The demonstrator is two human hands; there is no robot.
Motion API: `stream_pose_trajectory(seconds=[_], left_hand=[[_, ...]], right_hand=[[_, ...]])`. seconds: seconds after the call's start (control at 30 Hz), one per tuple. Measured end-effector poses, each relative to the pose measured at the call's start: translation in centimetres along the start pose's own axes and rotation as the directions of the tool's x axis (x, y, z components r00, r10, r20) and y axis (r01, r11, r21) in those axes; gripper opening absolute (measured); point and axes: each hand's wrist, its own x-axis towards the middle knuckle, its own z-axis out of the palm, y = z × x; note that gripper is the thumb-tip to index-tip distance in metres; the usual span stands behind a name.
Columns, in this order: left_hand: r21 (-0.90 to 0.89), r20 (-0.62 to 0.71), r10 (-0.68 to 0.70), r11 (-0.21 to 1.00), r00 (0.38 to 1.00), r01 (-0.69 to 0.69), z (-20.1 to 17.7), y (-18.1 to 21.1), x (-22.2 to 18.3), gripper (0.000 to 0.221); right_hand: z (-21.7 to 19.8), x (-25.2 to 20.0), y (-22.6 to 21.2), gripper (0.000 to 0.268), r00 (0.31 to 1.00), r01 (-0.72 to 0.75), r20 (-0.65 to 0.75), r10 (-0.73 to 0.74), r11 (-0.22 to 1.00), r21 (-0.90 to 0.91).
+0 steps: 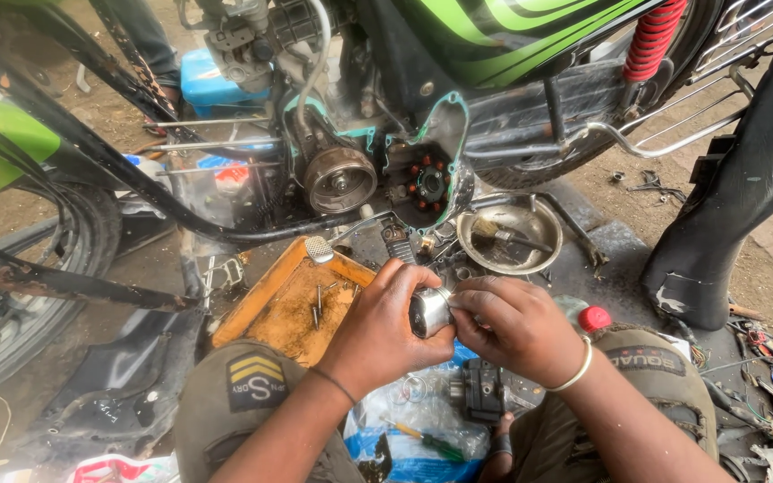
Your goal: The person unpacks a new piston from a red package and installs piston rings onto it. They carefully place each ring into the corresponding groove on the piston, ensuring proper seating before moving to the next ring.
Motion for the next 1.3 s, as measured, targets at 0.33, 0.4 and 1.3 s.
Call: stream_pose_trajectory(seconds=[0.33, 0.4, 1.3], left_hand=[[-0.069, -0.062, 0.106, 0.991, 0.992, -0.11, -0.2, -0.6, -0.3, 0.047], [-0.084, -0.052, 0.108, 0.99, 0.993, -0.112, -0.3, -0.7, -0.4, 0.046], [-0.441, -0.054, 0.344, 0.834, 0.938, -0.331, 0.2, -1.2, -1.4, 0.059]], right_hand=[[-0.4, -0.2, 0.0, 0.022, 0.995, -0.103, 0.025, 0.101, 0.985, 0.138], [-0.4, -0.5, 0.2, 0.024, 0.994, -0.113, 0.027, 0.11, 0.984, 0.14], [-1.8, -1.2, 0.7, 0.065, 0.953, -0.303, 0.24, 0.186, 0.635, 0.711]])
